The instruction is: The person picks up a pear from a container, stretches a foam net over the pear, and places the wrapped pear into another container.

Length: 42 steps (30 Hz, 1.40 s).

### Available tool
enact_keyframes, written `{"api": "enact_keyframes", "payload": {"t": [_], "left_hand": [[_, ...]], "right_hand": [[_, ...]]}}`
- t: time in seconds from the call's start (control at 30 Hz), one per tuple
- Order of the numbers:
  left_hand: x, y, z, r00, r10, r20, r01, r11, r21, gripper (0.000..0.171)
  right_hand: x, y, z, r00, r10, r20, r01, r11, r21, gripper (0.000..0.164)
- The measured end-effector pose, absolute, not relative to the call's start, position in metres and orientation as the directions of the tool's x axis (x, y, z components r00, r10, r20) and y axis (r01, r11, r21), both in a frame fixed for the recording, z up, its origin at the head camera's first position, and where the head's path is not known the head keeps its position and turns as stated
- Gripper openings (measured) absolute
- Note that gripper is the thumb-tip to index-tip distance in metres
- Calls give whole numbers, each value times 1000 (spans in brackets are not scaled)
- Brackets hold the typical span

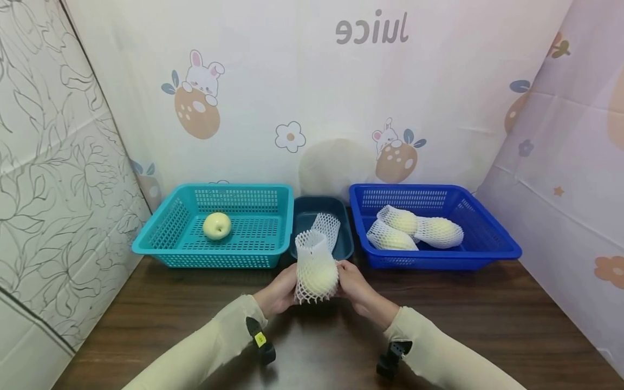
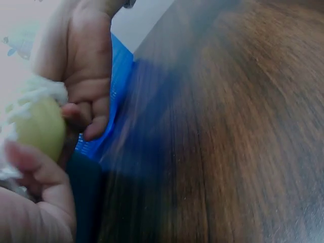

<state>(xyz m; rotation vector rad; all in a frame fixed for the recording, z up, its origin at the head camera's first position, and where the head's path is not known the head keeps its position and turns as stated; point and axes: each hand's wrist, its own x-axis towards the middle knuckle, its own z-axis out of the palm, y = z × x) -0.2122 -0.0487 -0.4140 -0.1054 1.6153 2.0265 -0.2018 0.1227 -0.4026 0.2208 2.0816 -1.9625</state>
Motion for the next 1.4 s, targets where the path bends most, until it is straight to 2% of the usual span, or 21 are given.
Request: {"api": "enact_keyframes", "payload": {"t": [0.17, 0.43, 0.57, 0.73, 0.87, 1.03, 1.13, 1.23, 1.33, 1.4], "left_hand": [[-211, -43, -413, -885, 280, -371, -431, -195, 881, 50], [-213, -33, -414, -919, 202, -338, -390, -354, 850, 25], [-214, -28, -415, -924, 162, -346, -382, -423, 822, 21], [-213, -24, -415, -922, 140, -360, -382, -467, 797, 21], [-212, -25, -414, -921, 156, -357, -386, -477, 789, 23], [-212, -29, -413, -918, 166, -361, -395, -482, 782, 27], [-211, -32, -413, -916, 171, -363, -398, -513, 761, 28], [-210, -34, -413, -918, 185, -351, -393, -538, 745, 24], [-209, -36, -414, -919, 197, -342, -392, -550, 737, 22], [-207, -38, -414, -918, 203, -340, -394, -552, 735, 22]], "right_hand": [[-203, 118, -406, -968, -52, -245, 246, -23, -969, 21], [-206, 111, -408, -983, -6, -181, 180, -142, -973, 15], [-207, 108, -411, -988, 27, -153, 144, -213, -967, 6], [-209, 104, -415, -992, 68, -102, 81, -262, -962, 13], [-210, 104, -415, -991, 62, -120, 98, -276, -956, 7], [-210, 108, -412, -979, -33, -199, 200, -294, -935, 15], [-209, 115, -411, -964, -140, -226, 256, -261, -931, 19], [-207, 122, -408, -946, -214, -242, 280, -167, -945, 20], [-206, 130, -400, -951, -209, -226, 238, -32, -971, 29], [-206, 134, -391, -969, -181, -167, 162, 43, -986, 37]]}}
